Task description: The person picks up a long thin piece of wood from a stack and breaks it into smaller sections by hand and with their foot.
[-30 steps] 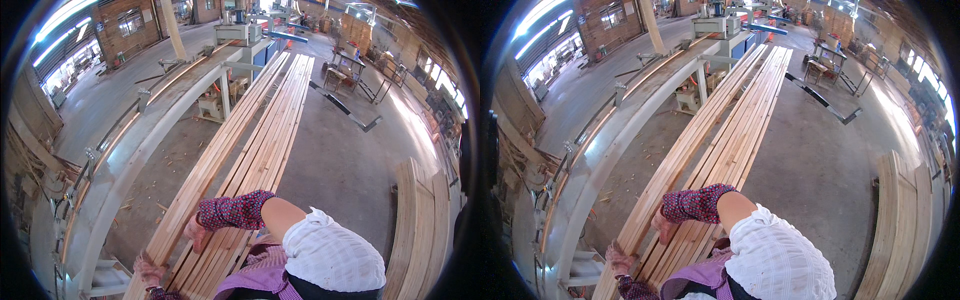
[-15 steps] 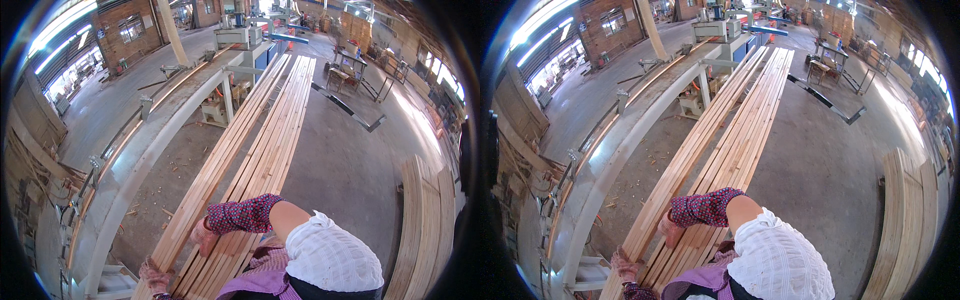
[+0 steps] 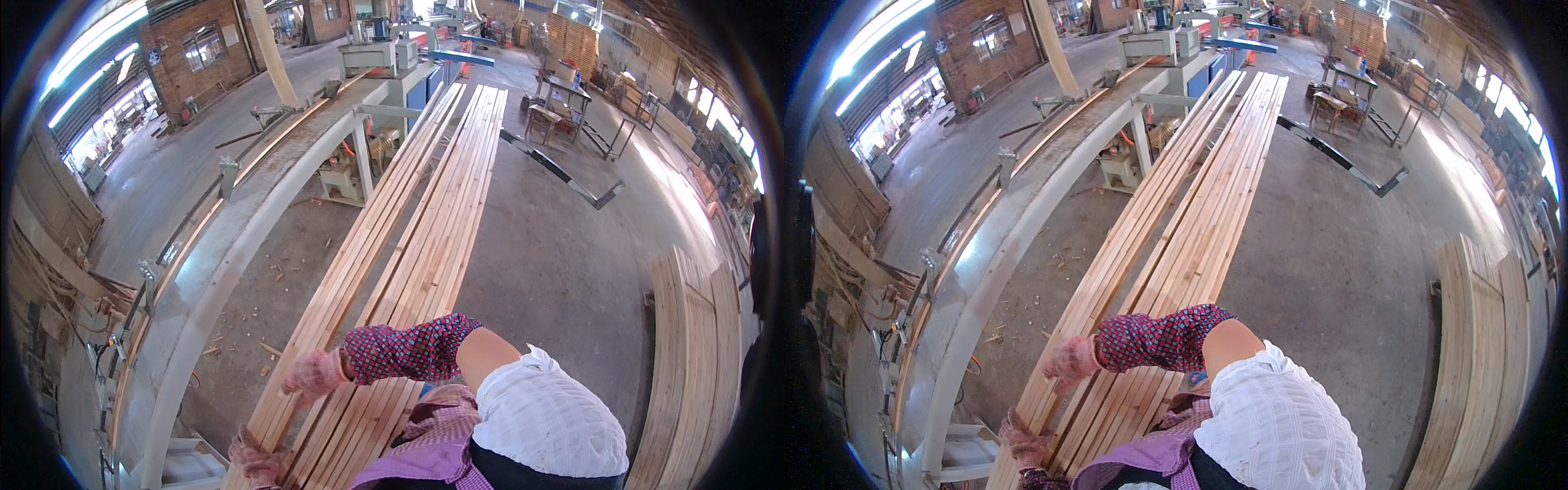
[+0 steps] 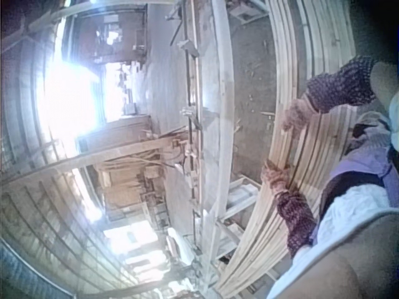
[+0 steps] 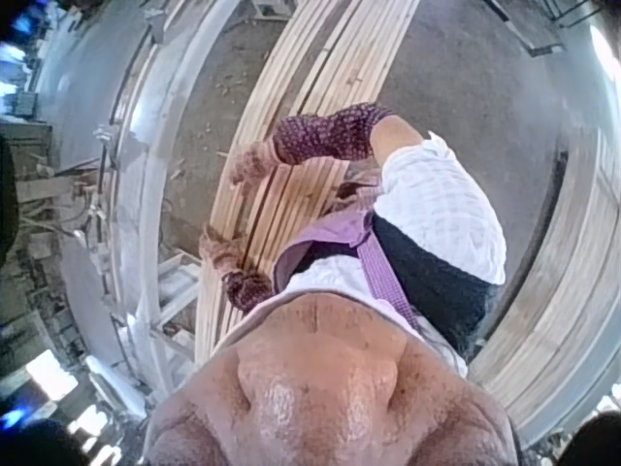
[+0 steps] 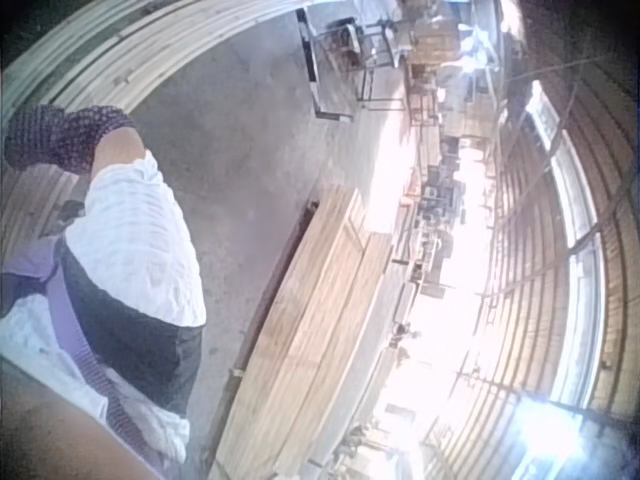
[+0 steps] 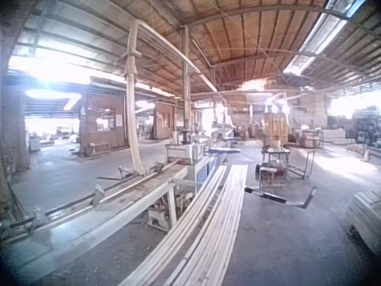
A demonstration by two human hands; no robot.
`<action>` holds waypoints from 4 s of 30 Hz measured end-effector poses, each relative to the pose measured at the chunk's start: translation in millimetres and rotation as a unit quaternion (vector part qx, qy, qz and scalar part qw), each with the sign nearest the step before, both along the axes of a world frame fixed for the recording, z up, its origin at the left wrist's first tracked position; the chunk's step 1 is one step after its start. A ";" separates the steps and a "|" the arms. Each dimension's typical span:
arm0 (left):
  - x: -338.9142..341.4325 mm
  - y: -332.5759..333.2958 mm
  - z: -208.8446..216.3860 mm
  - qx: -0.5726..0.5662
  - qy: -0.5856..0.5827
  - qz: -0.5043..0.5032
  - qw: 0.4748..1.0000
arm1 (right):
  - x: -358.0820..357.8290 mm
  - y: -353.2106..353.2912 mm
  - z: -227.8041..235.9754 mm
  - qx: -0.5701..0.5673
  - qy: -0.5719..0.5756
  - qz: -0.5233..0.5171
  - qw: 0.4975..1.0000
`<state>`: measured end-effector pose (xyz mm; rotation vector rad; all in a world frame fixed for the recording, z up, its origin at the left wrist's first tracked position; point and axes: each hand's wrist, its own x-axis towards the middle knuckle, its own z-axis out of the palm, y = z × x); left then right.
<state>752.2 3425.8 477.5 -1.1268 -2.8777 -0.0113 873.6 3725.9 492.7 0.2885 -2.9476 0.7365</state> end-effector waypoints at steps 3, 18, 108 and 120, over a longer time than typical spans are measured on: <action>-8.0 -10.9 -21.5 0.009 0.037 -0.015 0.999 | -25.8 14.8 11.3 -0.030 0.100 -0.052 0.993; 2.9 -4.8 -24.8 0.002 -0.004 -0.005 1.000 | -23.3 54.0 -16.3 0.109 -0.074 -0.103 0.986; 7.4 -11.9 -15.4 0.066 -0.044 -0.033 0.996 | -129.5 43.7 -67.8 0.175 -0.182 -0.006 0.967; 14.0 -6.2 -2.6 0.086 0.010 -0.028 0.996 | -96.5 26.5 -9.2 0.124 -0.163 -0.114 0.972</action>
